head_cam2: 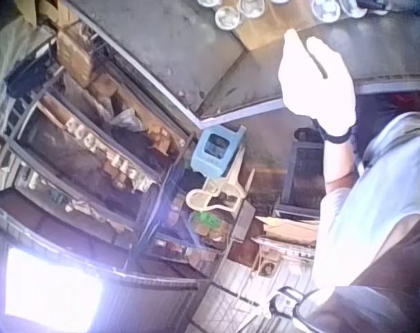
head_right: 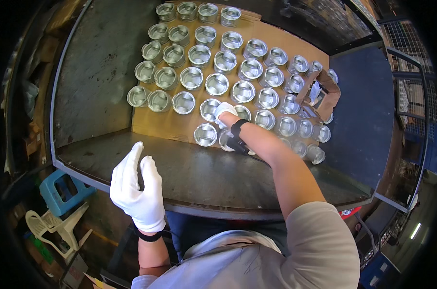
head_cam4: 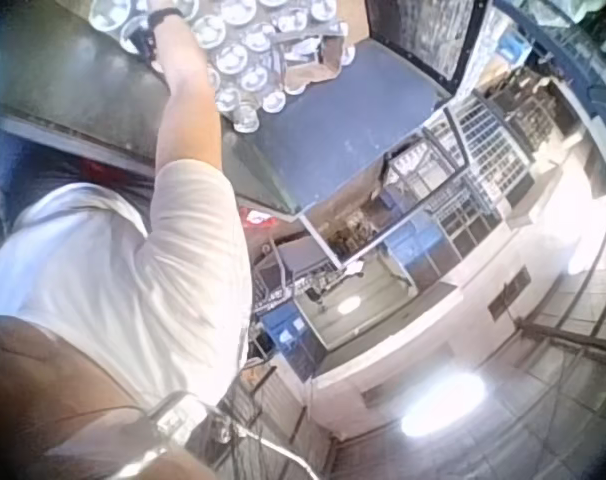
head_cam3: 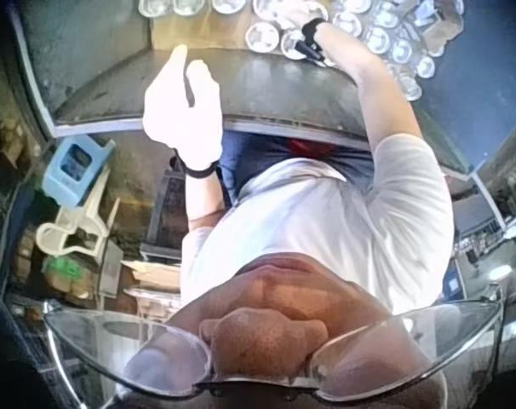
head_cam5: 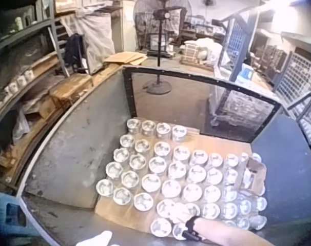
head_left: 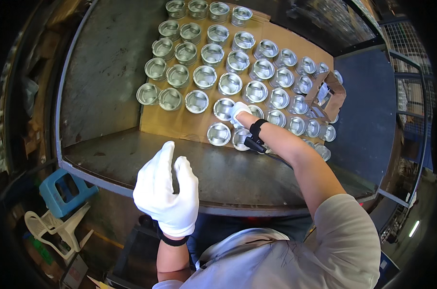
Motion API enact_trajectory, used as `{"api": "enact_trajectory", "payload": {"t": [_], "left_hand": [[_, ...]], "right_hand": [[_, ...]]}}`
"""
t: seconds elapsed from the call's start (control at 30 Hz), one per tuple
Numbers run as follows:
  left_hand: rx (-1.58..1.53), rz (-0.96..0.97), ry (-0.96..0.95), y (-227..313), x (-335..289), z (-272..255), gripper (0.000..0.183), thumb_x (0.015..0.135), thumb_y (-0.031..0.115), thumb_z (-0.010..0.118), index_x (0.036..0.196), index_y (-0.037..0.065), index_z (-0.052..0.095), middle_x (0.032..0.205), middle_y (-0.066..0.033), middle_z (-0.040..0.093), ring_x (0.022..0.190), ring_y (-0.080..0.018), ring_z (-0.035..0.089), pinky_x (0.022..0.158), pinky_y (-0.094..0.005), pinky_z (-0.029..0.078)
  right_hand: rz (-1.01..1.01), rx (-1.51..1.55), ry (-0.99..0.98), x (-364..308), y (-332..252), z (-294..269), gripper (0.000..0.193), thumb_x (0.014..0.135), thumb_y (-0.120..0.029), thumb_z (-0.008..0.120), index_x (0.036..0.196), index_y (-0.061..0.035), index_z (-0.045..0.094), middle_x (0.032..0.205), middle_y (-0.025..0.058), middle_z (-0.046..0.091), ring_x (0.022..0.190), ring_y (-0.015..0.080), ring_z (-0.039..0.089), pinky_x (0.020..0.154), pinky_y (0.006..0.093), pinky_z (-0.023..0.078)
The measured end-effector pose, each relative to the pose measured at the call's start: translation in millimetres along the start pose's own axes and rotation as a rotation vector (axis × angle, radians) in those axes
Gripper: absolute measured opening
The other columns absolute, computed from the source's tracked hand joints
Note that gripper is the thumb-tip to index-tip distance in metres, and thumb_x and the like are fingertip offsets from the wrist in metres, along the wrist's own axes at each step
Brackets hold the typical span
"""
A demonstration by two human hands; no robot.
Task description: Inspecting and preparing metal pistons in a workshop setting.
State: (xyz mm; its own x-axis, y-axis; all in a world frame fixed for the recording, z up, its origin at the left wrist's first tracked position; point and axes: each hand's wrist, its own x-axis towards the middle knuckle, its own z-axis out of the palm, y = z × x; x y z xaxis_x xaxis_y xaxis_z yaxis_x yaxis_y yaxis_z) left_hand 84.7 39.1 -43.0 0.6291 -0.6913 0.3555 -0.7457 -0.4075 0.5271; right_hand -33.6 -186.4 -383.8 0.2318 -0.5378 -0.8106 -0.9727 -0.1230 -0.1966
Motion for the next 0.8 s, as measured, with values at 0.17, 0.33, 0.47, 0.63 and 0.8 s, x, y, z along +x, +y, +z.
{"api": "enact_trajectory", "payload": {"t": [0.17,0.33,0.47,0.63,0.8], "left_hand": [[0.052,-0.072,-0.035,2.9,1.2,0.7,0.030,0.078,-0.006,0.066,0.107,0.001,0.073,0.096,-0.0129,0.072,0.080,-0.0235,0.067,0.073,-0.0331,0.053],[0.040,-0.070,-0.041,3.6,2.9,0.6,0.031,0.077,-0.007,0.065,0.107,0.000,0.073,0.093,-0.0126,0.071,0.078,-0.0237,0.066,0.072,-0.0328,0.052],[0.018,-0.073,-0.032,4.4,2.1,0.3,0.031,0.076,-0.006,0.066,0.105,0.000,0.073,0.091,-0.0126,0.071,0.077,-0.0247,0.066,0.071,-0.0333,0.052],[0.013,-0.025,0.017,4.8,2.5,-0.9,0.028,0.076,-0.004,0.068,0.103,0.000,0.073,0.089,-0.0130,0.071,0.076,-0.0256,0.066,0.070,-0.0348,0.053],[0.030,0.008,0.101,4.2,-1.3,-4.5,0.021,0.080,0.004,0.071,0.100,0.003,0.075,0.090,-0.0125,0.072,0.076,-0.0257,0.067,0.071,-0.0350,0.054]], "right_hand": [[-0.352,-0.304,0.374,-22.7,-21.4,-42.1,0.032,0.085,-0.033,0.063,0.096,-0.0056,0.076,0.092,0.0167,0.073,0.087,0.0324,0.071,0.076,0.0475,0.053],[-0.329,-0.510,0.530,-15.5,-54.7,-52.0,0.038,0.086,-0.040,0.064,0.105,-0.0098,0.075,0.117,0.0152,0.068,0.115,0.0326,0.057,0.096,0.0506,0.040],[-0.222,-0.524,0.430,-1.4,-57.0,-45.6,0.046,0.085,-0.043,0.067,0.114,-0.0079,0.072,0.126,0.0162,0.064,0.119,0.0323,0.052,0.098,0.0500,0.036],[-0.249,-0.502,0.460,-20.2,-52.6,-60.7,0.050,0.081,-0.048,0.069,0.110,-0.0073,0.073,0.123,0.0137,0.063,0.118,0.0310,0.050,0.098,0.0484,0.034],[-0.485,-0.246,0.338,-73.4,-34.4,-141.9,0.052,0.078,-0.053,0.067,0.097,-0.0055,0.074,0.093,0.0164,0.072,0.072,0.0356,0.065,0.068,0.0446,0.051]]}}
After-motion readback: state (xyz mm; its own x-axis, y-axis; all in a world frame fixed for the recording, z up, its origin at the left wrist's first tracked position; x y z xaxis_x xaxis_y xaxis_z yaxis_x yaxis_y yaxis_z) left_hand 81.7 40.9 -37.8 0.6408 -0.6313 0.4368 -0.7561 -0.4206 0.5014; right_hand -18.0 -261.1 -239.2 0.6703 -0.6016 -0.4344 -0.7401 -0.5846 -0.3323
